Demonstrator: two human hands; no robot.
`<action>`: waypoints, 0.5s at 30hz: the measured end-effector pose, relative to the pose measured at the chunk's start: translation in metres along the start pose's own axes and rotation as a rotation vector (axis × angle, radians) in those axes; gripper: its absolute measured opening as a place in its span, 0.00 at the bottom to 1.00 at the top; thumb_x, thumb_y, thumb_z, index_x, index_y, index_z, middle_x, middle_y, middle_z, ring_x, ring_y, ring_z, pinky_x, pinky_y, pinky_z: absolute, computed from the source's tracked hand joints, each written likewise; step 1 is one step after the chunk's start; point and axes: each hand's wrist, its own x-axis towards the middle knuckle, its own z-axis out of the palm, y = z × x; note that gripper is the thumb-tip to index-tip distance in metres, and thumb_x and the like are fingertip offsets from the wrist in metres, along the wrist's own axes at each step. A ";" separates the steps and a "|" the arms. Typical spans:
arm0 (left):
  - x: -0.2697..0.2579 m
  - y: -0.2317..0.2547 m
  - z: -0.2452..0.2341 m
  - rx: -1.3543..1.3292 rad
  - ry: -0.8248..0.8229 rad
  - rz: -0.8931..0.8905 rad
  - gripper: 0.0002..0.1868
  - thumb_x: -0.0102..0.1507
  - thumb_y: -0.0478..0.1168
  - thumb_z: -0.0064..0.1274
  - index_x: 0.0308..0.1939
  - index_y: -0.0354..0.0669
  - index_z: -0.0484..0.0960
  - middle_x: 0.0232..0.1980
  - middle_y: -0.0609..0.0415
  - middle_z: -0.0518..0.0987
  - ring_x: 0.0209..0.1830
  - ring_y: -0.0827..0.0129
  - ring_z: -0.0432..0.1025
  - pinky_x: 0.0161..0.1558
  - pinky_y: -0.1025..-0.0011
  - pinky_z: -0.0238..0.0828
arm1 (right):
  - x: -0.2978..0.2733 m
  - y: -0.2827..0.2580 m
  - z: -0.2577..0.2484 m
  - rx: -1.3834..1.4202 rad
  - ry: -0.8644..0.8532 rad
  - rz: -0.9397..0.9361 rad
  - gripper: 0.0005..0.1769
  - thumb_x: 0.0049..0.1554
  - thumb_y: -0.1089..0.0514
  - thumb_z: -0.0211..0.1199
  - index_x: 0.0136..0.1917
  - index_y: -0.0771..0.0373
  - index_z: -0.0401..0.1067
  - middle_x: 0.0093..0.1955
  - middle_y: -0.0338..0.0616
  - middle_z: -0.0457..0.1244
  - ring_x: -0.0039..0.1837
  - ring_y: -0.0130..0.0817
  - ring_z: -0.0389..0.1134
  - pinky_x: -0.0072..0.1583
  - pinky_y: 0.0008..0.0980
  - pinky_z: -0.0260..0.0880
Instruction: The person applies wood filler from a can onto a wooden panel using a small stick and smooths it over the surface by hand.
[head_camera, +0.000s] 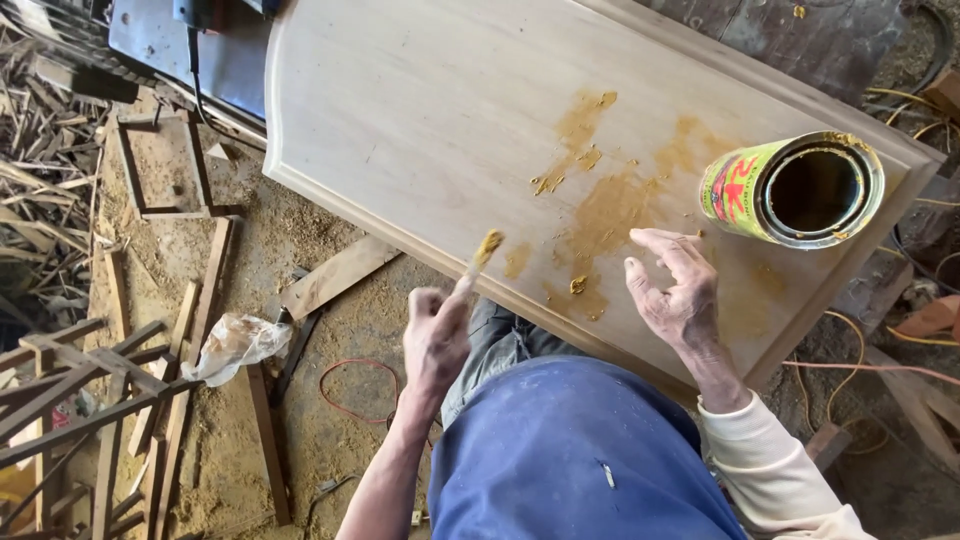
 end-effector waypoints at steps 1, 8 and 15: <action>-0.004 -0.012 0.000 0.000 -0.006 0.004 0.25 0.63 0.35 0.51 0.62 0.66 0.83 0.42 0.56 0.66 0.31 0.53 0.76 0.27 0.56 0.78 | 0.002 0.002 0.001 0.000 0.005 0.005 0.16 0.58 0.62 0.68 0.61 0.57 0.79 0.58 0.49 0.69 0.57 0.40 0.69 0.52 0.34 0.72; -0.014 -0.034 0.014 0.082 0.083 0.002 0.20 0.64 0.35 0.54 0.58 0.62 0.86 0.38 0.55 0.65 0.29 0.55 0.74 0.26 0.59 0.75 | 0.002 0.008 0.009 -0.023 -0.018 0.001 0.15 0.58 0.60 0.69 0.60 0.59 0.79 0.58 0.48 0.69 0.55 0.38 0.67 0.51 0.32 0.71; 0.008 -0.031 0.015 0.087 0.070 0.006 0.22 0.65 0.36 0.53 0.61 0.65 0.84 0.37 0.56 0.63 0.27 0.52 0.73 0.23 0.54 0.73 | 0.013 0.014 0.012 -0.019 -0.015 -0.014 0.16 0.58 0.60 0.69 0.60 0.59 0.79 0.58 0.48 0.70 0.54 0.38 0.67 0.50 0.32 0.72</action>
